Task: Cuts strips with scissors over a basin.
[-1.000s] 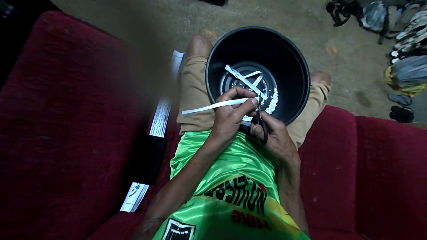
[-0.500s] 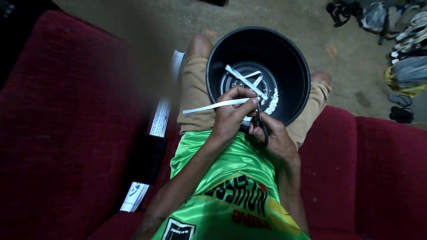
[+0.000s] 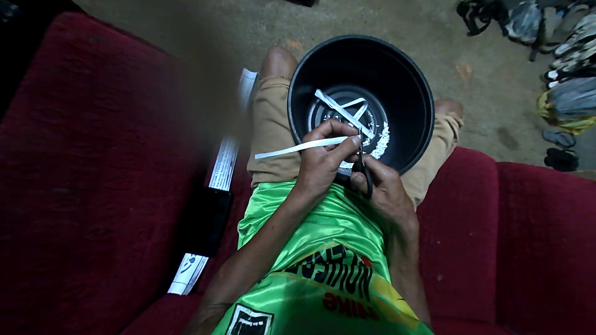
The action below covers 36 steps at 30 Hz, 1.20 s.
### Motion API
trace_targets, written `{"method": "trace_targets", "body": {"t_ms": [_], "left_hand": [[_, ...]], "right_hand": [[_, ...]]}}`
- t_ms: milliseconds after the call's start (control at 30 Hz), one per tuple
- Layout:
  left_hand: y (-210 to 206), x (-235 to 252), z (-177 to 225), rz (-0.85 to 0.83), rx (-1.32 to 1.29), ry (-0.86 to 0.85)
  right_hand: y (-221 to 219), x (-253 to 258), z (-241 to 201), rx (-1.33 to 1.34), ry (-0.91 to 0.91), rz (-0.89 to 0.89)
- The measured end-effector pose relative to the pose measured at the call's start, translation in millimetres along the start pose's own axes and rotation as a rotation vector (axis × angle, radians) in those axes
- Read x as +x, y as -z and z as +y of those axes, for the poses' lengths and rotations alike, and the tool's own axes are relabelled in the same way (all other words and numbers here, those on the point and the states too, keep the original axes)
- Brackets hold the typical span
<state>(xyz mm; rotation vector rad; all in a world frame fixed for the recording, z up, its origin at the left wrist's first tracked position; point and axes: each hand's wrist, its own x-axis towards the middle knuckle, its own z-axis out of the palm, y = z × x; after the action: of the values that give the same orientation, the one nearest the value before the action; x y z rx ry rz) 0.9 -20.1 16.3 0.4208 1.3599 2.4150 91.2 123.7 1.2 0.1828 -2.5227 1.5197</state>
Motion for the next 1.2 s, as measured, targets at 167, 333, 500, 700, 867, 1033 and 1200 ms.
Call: {"method": "trace_targets", "body": {"t_ms": [167, 333, 500, 700, 867, 1033, 1200], "left_hand": [[-3.1, -8.6, 8.7, 0.0, 0.032, 0.041], [0.9, -0.9, 1.5, -0.018, 0.031, 0.005], [1.4, -0.7, 0.0, -0.05, 0.055, -0.016], [2.0, -0.9, -1.0, -0.053, 0.055, -0.005], [4.6, 0.1, -0.2, -0.028, 0.047, -0.001], [3.9, 0.4, 0.0, -0.02, 0.022, 0.01], [3.0, 0.8, 0.2, -0.011, 0.006, -0.006]], "right_hand": [[3.0, -4.1, 0.7, 0.036, -0.043, -0.051], [1.7, -2.0, 1.8, 0.026, -0.028, -0.075], [2.2, -1.4, 3.3, 0.019, -0.014, -0.056], [1.9, -2.0, 1.9, -0.005, 0.0, -0.021], [2.8, -3.0, 2.8, 0.002, -0.038, -0.006], [1.9, -1.5, 2.4, -0.007, -0.042, -0.004], [0.2, -1.5, 0.4, 0.041, -0.047, 0.038]]}}
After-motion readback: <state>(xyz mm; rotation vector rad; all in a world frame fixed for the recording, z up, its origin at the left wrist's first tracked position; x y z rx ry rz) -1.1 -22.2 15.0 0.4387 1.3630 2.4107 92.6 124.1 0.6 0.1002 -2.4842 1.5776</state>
